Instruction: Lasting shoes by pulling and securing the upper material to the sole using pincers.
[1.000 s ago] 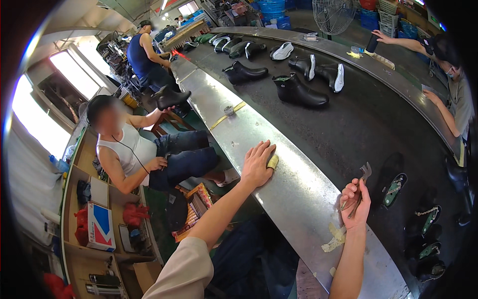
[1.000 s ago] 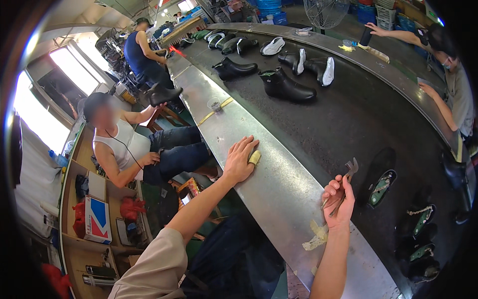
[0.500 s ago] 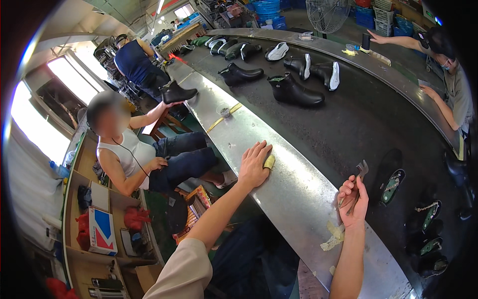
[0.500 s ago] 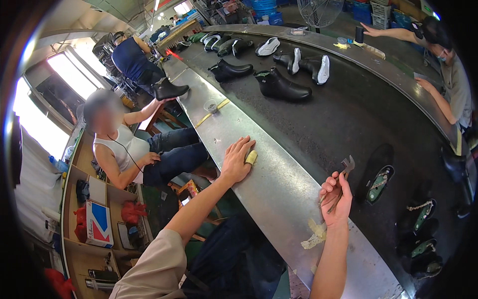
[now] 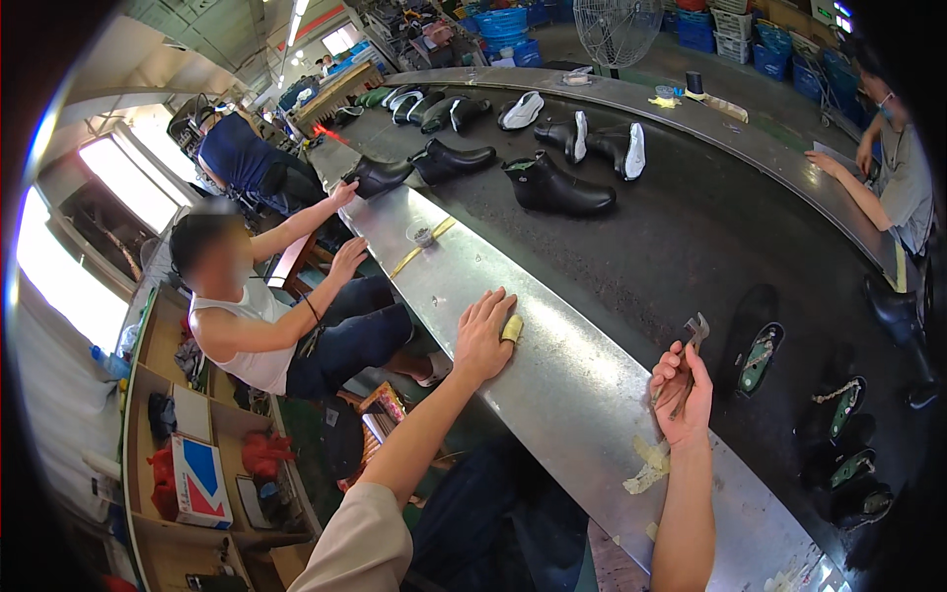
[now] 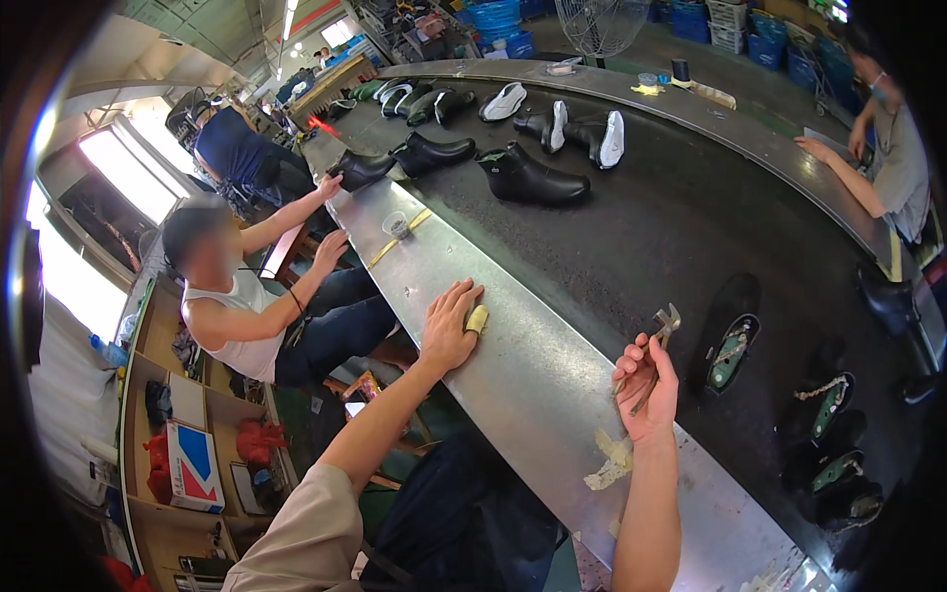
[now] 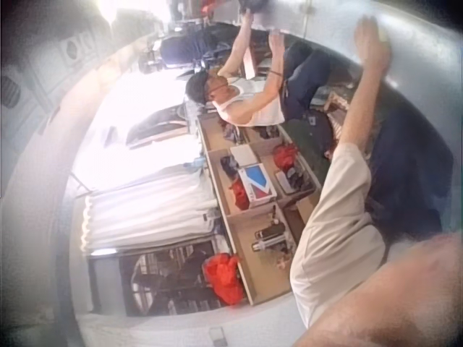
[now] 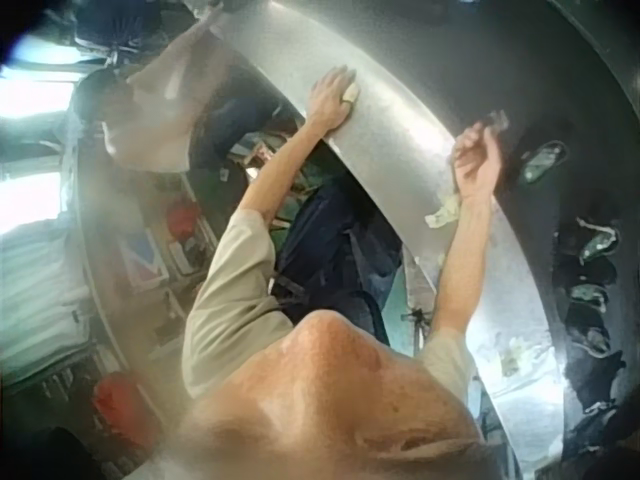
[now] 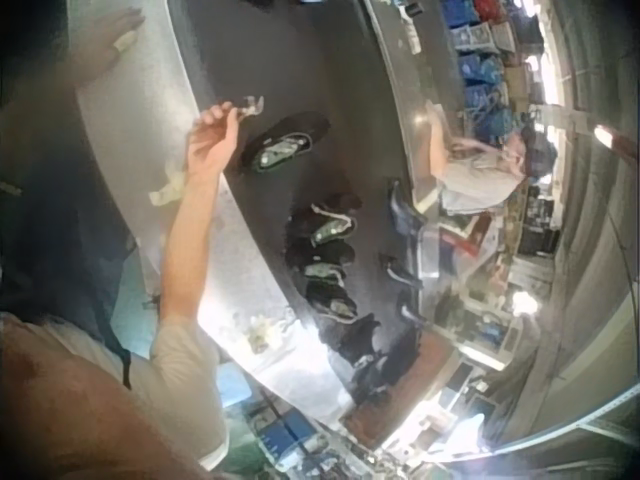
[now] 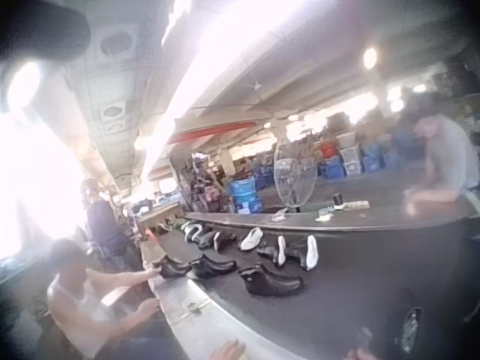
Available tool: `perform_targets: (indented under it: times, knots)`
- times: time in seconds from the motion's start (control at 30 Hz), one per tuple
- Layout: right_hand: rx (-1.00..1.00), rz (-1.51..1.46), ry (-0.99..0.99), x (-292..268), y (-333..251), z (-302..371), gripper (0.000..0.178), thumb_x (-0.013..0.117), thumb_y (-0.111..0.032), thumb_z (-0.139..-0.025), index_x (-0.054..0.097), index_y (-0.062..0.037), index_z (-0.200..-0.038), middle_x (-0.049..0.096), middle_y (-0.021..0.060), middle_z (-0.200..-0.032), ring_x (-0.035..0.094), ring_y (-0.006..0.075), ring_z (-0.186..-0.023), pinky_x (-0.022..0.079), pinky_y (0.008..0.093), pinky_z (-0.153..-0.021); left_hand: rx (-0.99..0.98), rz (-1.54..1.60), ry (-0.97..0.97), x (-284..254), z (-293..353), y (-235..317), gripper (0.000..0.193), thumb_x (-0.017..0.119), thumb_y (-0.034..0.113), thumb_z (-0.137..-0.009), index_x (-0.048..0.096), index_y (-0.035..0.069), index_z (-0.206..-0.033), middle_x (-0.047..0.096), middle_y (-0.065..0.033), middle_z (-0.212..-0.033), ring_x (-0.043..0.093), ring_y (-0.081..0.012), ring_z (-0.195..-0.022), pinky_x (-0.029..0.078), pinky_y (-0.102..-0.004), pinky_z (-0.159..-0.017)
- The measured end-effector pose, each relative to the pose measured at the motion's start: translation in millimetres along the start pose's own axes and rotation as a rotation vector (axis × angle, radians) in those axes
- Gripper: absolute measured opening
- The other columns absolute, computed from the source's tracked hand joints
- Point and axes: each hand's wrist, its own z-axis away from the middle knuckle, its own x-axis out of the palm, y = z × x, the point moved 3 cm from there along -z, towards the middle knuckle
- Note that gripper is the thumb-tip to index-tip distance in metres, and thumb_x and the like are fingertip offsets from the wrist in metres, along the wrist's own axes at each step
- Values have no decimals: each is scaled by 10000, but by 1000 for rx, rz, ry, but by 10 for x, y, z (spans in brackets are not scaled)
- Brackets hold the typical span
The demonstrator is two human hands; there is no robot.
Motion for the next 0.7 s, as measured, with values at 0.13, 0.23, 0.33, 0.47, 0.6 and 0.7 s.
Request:
perform_targets:
  times: [0.13, 0.23, 0.33, 0.47, 0.6, 0.7]
  knots:
    - [-1, 10, 3, 12, 8, -15, 217, 568, -277, -1074, 659, -80, -1093, 611, -16, -891, 602, 109, -784, 546, 282, -718, -6, 1, 12, 1, -2, -2, 550, 590, 167, -926, 531, 136, -1472, 478, -116, -1583, 387, -311, -1504, 278, -463, -1225]
    - [0, -7, 4, 0, 10, -14, 220, 568, -277, -1073, 660, -78, -1097, 613, -16, -894, 604, 110, -783, 549, 283, -719, -1, -3, 20, 0, -2, -8, 553, 591, 159, -920, 533, 136, -1470, 480, -118, -1581, 389, -313, -1502, 280, -466, -1223]
    - [3, -19, 49, 21, 8, -10, 189, 595, -272, -1061, 650, -93, -1083, 611, -11, -870, 601, 118, -753, 555, 292, -701, 8, -2, 21, 6, -2, -7, 557, 592, 152, -916, 533, 135, -1469, 481, -119, -1580, 391, -315, -1501, 281, -468, -1223]
    - [0, -18, 48, 20, 14, -22, 191, 597, -272, -1060, 655, -92, -1087, 614, -10, -874, 601, 119, -754, 558, 292, -703, 14, 7, 25, 9, -8, -20, 561, 593, 143, -911, 534, 132, -1468, 481, -120, -1580, 392, -315, -1500, 280, -469, -1224]
    - [2, -22, 30, 15, 13, -23, 193, 600, -271, -1058, 655, -89, -1090, 617, -7, -877, 605, 122, -754, 561, 294, -705, 15, 14, 20, 6, -4, -24, 535, 615, 202, -936, 528, 130, -1460, 472, -119, -1578, 383, -319, -1501, 278, -511, -1225]
    - [6, -29, 34, 14, 14, -18, 193, 604, -269, -1056, 654, -86, -1090, 617, -5, -875, 608, 124, -752, 562, 295, -705, 13, 10, 14, -5, 4, -5, 528, 609, 206, -945, 527, 130, -1461, 470, -120, -1580, 384, -318, -1501, 278, -509, -1226]
